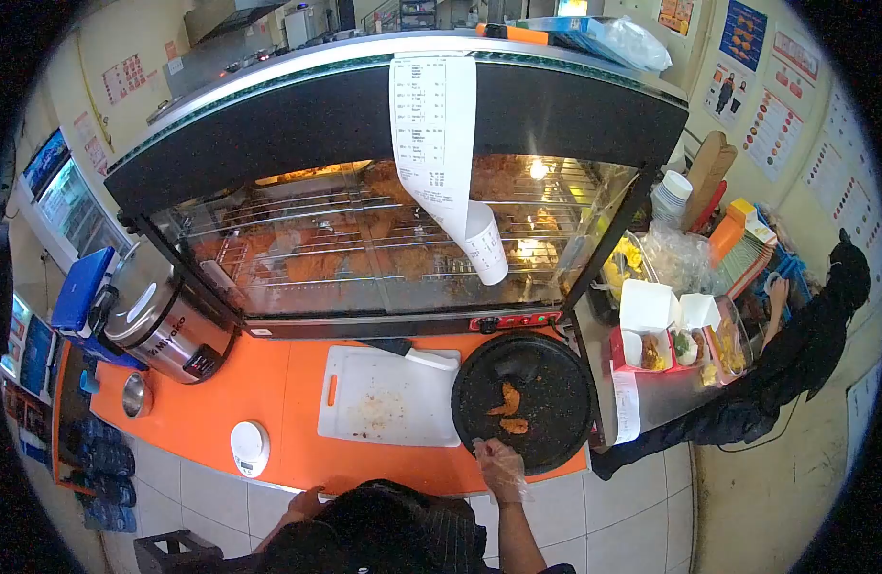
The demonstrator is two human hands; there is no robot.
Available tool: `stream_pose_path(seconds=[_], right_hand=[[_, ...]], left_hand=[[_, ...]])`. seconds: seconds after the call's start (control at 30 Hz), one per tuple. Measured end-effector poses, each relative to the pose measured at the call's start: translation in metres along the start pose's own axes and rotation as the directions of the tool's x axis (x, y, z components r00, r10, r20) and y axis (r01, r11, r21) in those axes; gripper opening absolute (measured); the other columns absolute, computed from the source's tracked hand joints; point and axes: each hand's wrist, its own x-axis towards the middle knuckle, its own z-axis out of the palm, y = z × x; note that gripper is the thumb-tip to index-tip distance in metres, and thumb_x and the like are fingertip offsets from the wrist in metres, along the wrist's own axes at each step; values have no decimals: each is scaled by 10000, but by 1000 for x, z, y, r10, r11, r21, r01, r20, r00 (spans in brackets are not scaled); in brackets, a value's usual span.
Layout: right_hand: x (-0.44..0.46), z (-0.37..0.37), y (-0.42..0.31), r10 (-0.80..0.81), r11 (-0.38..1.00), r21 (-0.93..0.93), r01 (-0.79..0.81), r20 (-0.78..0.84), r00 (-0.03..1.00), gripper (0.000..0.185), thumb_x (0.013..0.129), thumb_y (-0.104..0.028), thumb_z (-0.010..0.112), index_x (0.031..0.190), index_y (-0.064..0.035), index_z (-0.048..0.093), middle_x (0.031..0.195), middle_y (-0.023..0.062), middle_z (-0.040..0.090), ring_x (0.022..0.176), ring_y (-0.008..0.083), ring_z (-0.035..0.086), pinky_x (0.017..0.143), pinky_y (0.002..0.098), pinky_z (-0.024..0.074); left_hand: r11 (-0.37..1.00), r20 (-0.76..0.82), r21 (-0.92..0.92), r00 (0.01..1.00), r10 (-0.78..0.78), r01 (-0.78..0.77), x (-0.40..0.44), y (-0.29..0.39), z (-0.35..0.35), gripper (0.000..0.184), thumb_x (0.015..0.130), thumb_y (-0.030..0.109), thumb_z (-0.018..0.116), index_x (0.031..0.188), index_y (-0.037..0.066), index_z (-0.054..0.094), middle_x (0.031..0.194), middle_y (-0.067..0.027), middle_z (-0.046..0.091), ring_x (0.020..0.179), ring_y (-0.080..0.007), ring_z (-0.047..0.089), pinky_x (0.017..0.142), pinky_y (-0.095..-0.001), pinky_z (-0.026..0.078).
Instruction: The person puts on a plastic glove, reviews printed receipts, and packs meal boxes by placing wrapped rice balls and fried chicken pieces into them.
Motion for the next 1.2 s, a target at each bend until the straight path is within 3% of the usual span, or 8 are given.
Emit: stream_pose_path(seconds=[0.13,0.23,0.53,0.63,0.87,1.0,1.1,1.2], right_hand=[[-2,-4,-9,33,998,-46,-33,-5,999,345,855,-351,589,747,-25,626,599,96,565,530,165,505,541,327,420],[-4,-6,-9,9,1000,-1,-9,-3,1000,335,855,-336,591,750,-19,627,600,92,563,537,146,495,537,320,416],[0,-1,0,-33,994,-102,27,-53,998,347,854,-351,597,772,-15,622,626,140,579,541,200,527,545,354,425],[-1,-6,-11,70,994,-85,-70,-1,998,354,853,-358,599,776,-14,625,644,158,588,552,224,550,552,361,432],[-5,-6,-16,74,995,-65,-75,-16,997,348,858,-352,594,777,-17,635,637,148,588,545,221,546,553,359,434],[-8,-3,-15,80,997,5,-80,-2,997,346,863,-358,584,788,-25,642,655,132,606,560,222,564,560,352,440],[-8,1,-9,23,1000,10,-23,-28,999,344,867,-361,577,801,-31,645,677,118,623,580,213,581,569,344,445],[-10,-2,-16,4,1000,10,-4,-28,1000,338,870,-361,574,810,-37,648,697,108,638,603,188,595,578,335,451]], left_hand=[[987,-243,-148,965,-99,64,-13,29,-20,323,776,353,626,1010,131,625,891,-129,674,859,-314,645,774,-424,504],[978,-283,-209,957,-56,-5,-11,28,-21,256,775,333,623,913,121,665,831,-108,681,814,-307,651,745,-417,511],[987,-246,-147,969,27,-65,-2,17,-17,314,846,371,560,907,81,664,848,-131,676,832,-323,645,747,-422,506],[984,-256,-137,963,78,-117,1,10,-12,341,860,374,539,894,54,652,842,-166,663,836,-356,632,742,-444,498],[981,-177,-87,972,156,-173,3,13,-11,424,915,363,424,849,-4,625,834,-254,622,813,-424,602,733,-499,472],[970,-142,-86,966,215,-229,2,15,-15,475,892,413,457,802,-23,624,829,-259,621,782,-414,608,722,-479,474],[977,-47,-200,996,70,-78,-3,20,-19,429,857,396,545,784,-18,628,797,-231,633,764,-372,627,698,-440,483],[922,-247,-327,961,127,-206,-3,13,-7,358,816,343,635,759,-11,639,765,-196,640,740,-326,638,677,-401,485]])
